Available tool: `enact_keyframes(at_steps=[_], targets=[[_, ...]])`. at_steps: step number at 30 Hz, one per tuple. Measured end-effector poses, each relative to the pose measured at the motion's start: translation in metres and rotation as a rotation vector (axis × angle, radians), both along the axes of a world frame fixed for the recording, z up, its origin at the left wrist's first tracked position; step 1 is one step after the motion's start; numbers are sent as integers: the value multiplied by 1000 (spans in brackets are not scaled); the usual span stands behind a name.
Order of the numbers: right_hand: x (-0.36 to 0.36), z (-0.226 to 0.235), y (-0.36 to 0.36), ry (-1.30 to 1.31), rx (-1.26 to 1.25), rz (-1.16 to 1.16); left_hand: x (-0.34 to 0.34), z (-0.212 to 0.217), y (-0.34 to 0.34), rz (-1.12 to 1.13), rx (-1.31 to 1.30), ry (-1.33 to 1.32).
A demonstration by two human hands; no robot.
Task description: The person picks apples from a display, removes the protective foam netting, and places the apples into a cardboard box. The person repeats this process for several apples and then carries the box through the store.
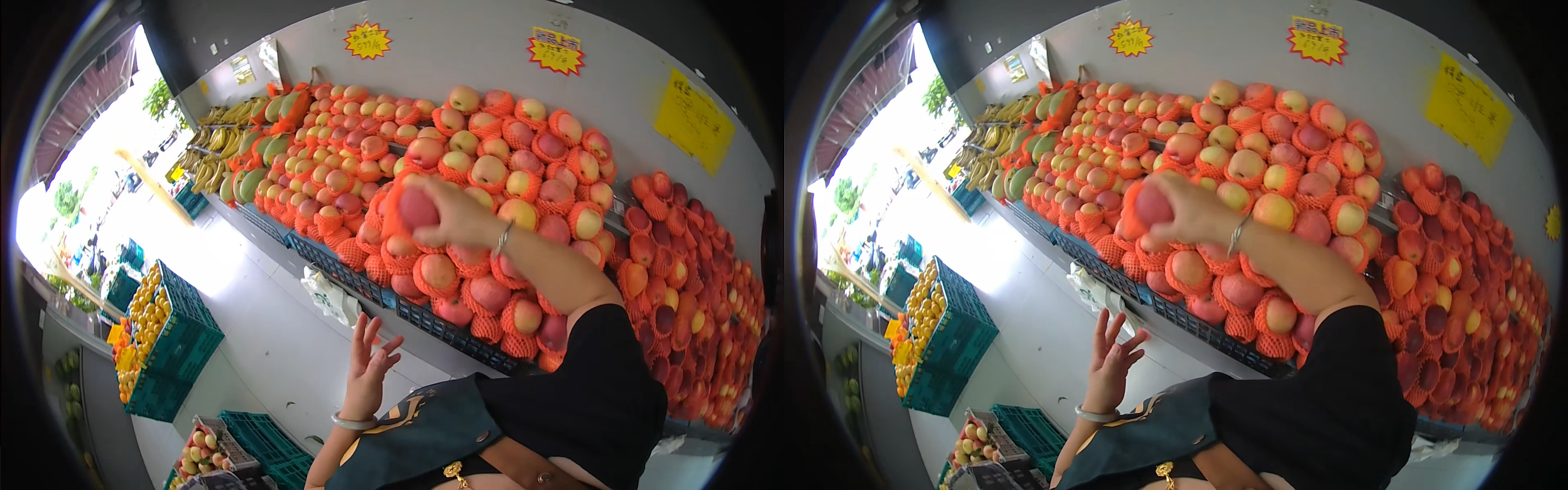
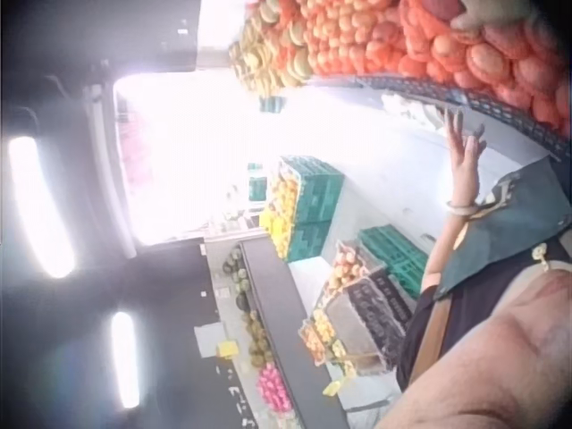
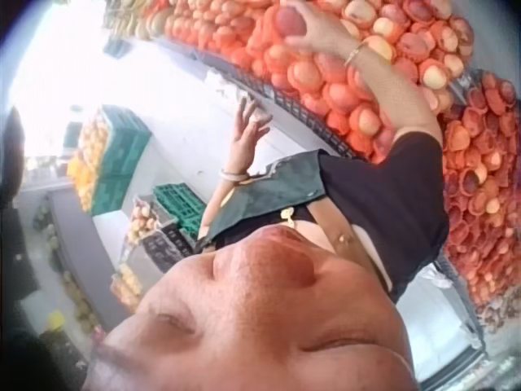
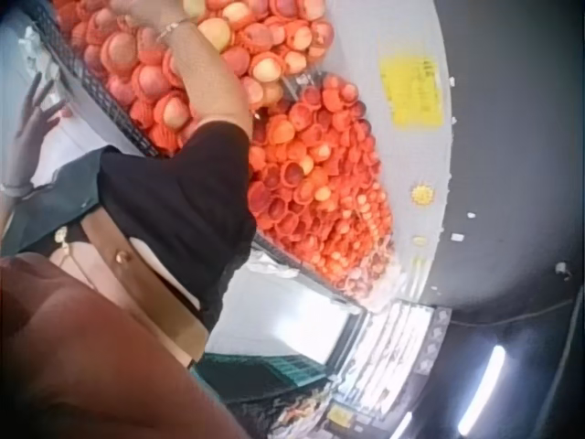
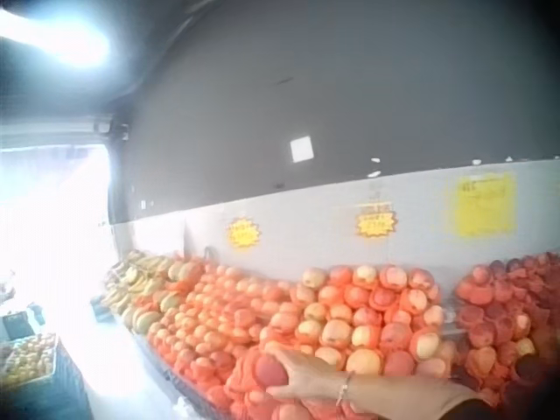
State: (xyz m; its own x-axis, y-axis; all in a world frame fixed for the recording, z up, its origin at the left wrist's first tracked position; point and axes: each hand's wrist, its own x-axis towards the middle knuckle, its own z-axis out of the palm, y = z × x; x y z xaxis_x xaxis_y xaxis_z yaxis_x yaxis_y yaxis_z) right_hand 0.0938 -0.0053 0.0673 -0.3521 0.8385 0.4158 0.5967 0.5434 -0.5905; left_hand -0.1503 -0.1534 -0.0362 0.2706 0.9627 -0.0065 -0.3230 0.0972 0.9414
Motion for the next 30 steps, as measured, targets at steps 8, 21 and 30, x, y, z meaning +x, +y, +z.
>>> enact_keyframes(at_steps=[8, 21, 30], targets=[[57, -73, 147, -260, -194, -174, -29, -6, 2, 258, -69, 39], [11, -70, 176, -964, -418, -364, -131, -92, -145, 813, -474, -65], [-134, -61, 112, -658, 274, -271, -188, -98, -276, 1129, -527, -46]])
